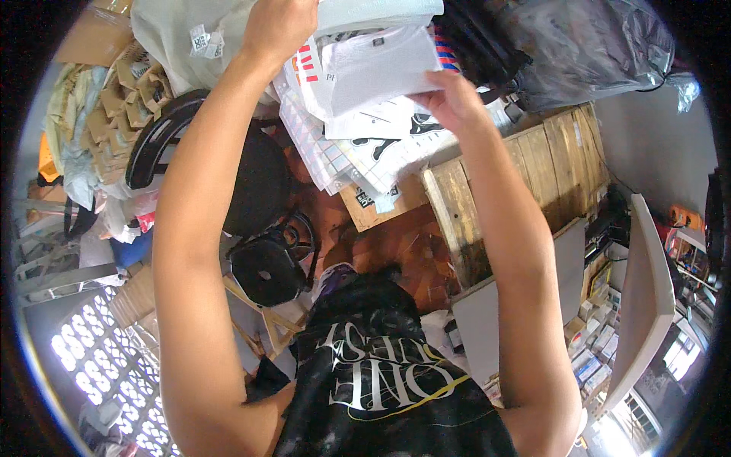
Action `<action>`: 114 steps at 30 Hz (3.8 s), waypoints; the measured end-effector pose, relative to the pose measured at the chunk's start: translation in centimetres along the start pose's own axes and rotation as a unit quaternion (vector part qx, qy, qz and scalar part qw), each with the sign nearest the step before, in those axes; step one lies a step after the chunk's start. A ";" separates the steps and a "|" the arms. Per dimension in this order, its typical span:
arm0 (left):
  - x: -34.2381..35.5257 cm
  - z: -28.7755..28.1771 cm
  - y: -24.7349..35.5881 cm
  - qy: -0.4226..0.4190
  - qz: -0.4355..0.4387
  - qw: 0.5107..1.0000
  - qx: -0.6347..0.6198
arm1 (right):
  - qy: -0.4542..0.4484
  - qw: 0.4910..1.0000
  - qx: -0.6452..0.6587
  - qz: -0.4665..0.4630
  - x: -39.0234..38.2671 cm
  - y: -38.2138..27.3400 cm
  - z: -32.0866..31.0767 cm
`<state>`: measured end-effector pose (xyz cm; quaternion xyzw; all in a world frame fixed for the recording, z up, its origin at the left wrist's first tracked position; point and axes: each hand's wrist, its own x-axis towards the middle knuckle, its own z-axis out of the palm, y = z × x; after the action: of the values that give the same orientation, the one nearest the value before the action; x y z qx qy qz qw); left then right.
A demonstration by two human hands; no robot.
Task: The person places a black t-shirt on a heat press, aligns a transfer sheet with text, and uses scissors to trim the edges. They then close the press, remove the finished shirt, and prepare a white t-shirt for the next print.
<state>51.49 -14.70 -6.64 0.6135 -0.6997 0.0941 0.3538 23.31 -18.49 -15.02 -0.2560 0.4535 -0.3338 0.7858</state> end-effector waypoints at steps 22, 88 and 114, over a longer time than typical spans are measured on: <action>-19.3 2.6 28.1 -0.429 -0.321 0.414 -0.736 | 0.101 0.911 -0.194 -0.350 -57.2 -0.3 -9.9; -36.1 -23.1 54.3 -0.694 0.339 0.559 -0.302 | 0.671 0.431 0.388 -0.462 -82.6 43.5 -36.6; -37.5 -22.5 58.2 -0.707 0.426 0.466 -0.319 | 0.516 0.641 0.348 -0.449 -81.7 40.3 -30.0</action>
<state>6.04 41.05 4.54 -0.0586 -0.8676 -0.4620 -0.1741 -21.32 66.35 -12.90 0.0786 0.4649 -0.8569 0.2084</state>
